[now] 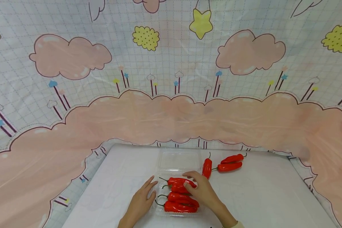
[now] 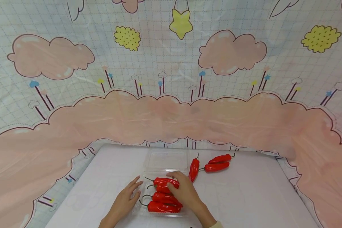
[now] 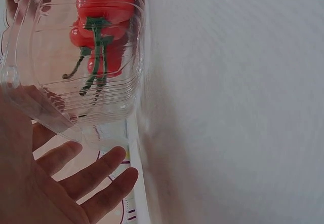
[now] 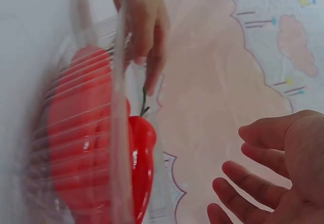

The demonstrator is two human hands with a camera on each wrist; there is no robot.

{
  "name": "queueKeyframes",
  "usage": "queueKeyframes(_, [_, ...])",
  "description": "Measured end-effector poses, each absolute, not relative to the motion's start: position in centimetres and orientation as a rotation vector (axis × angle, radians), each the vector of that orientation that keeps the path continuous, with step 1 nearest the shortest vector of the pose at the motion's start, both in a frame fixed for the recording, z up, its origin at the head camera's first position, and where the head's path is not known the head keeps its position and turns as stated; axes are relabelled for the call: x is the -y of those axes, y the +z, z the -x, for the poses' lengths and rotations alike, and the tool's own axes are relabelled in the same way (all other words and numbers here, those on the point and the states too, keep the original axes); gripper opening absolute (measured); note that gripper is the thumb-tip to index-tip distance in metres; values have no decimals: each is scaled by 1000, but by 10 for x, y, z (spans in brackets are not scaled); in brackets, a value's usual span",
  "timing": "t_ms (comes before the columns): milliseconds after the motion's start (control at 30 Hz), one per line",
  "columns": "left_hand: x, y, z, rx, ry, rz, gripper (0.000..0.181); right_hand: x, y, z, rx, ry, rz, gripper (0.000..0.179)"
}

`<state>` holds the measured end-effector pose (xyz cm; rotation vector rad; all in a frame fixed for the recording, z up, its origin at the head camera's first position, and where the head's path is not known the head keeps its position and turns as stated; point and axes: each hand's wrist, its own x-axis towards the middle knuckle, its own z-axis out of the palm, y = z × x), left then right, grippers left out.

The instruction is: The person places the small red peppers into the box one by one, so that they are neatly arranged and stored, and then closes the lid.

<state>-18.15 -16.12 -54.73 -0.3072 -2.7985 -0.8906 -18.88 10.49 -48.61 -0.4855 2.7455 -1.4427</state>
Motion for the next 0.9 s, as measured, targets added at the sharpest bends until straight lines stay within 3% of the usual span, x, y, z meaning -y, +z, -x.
queueKeyframes(900, [162, -548, 181, 2805, -876, 304, 40, -132, -468, 188, -2883, -1675, 357, 34])
